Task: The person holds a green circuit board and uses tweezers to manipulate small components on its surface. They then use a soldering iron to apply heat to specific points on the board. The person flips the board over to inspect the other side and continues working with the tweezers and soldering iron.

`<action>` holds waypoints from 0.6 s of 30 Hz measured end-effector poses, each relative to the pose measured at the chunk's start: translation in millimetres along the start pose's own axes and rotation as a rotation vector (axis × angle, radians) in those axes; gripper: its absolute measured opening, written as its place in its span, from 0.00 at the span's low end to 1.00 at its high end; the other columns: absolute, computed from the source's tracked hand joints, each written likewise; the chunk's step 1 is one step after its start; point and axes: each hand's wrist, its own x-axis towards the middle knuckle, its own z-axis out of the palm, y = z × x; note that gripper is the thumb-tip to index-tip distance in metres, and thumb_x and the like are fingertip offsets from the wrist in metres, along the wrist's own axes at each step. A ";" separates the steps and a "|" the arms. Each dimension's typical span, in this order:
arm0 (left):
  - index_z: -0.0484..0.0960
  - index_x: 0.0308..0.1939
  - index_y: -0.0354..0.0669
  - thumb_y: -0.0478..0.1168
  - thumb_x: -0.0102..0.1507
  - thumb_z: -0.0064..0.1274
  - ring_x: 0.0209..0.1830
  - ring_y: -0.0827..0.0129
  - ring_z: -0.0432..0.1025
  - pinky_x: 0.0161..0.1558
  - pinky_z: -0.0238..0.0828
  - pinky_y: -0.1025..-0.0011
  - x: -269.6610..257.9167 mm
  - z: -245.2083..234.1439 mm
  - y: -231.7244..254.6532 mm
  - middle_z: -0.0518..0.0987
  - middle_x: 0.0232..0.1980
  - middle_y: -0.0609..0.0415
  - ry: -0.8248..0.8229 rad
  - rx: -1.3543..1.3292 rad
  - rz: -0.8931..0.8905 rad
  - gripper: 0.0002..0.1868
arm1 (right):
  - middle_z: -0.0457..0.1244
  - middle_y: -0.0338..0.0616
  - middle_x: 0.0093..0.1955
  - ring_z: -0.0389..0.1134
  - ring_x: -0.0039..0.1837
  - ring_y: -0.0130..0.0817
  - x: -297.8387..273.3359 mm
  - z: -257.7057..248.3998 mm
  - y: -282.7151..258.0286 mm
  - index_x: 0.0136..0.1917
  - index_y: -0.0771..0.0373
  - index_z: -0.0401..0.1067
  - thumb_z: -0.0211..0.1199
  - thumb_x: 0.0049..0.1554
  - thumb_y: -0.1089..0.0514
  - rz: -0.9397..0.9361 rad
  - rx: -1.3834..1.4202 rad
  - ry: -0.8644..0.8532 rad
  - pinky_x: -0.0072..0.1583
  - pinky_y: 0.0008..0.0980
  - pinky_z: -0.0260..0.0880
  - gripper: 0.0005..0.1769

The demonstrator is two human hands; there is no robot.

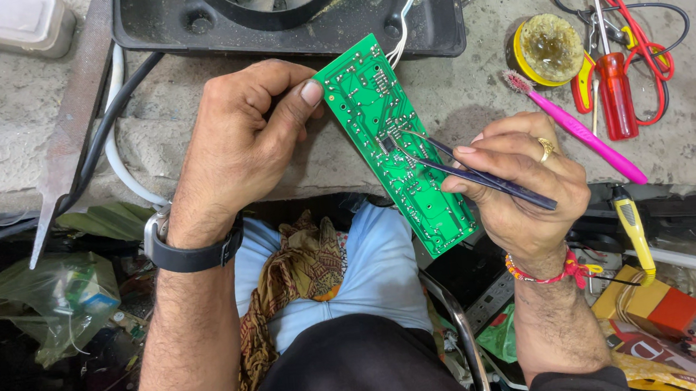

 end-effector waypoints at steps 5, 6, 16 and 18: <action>0.85 0.48 0.36 0.37 0.72 0.53 0.28 0.81 0.74 0.30 0.72 0.79 0.8 -0.6 0.5 0.83 0.32 0.58 -0.007 -0.009 -0.010 0.08 | 0.70 0.43 0.45 0.69 0.53 0.37 -2.7 -1.5 1.4 0.53 0.64 0.79 0.83 0.49 0.59 0.013 0.000 0.010 0.56 0.31 0.69 0.21; 0.85 0.48 0.36 0.38 0.72 0.53 0.28 0.81 0.74 0.30 0.72 0.79 0.8 -0.9 0.3 0.83 0.33 0.58 -0.007 -0.005 -0.007 0.08 | 0.70 0.43 0.45 0.69 0.53 0.37 -4.3 -1.7 2.2 0.53 0.64 0.79 0.83 0.48 0.59 0.015 -0.005 0.019 0.56 0.31 0.69 0.21; 0.84 0.48 0.35 0.38 0.72 0.53 0.28 0.80 0.74 0.30 0.72 0.78 1.6 -2.0 1.4 0.83 0.33 0.57 -0.014 0.024 0.010 0.09 | 0.69 0.46 0.50 0.73 0.51 0.31 -13.5 4.9 7.7 0.59 0.65 0.75 0.80 0.55 0.66 0.208 0.301 0.143 0.54 0.26 0.76 0.21; 0.85 0.48 0.35 0.38 0.72 0.53 0.28 0.80 0.74 0.31 0.73 0.78 1.2 -2.9 1.5 0.83 0.32 0.57 -0.016 0.042 0.011 0.09 | 0.68 0.48 0.53 0.74 0.50 0.30 -14.9 7.3 6.5 0.59 0.66 0.75 0.79 0.56 0.70 0.244 0.348 0.140 0.53 0.25 0.78 0.20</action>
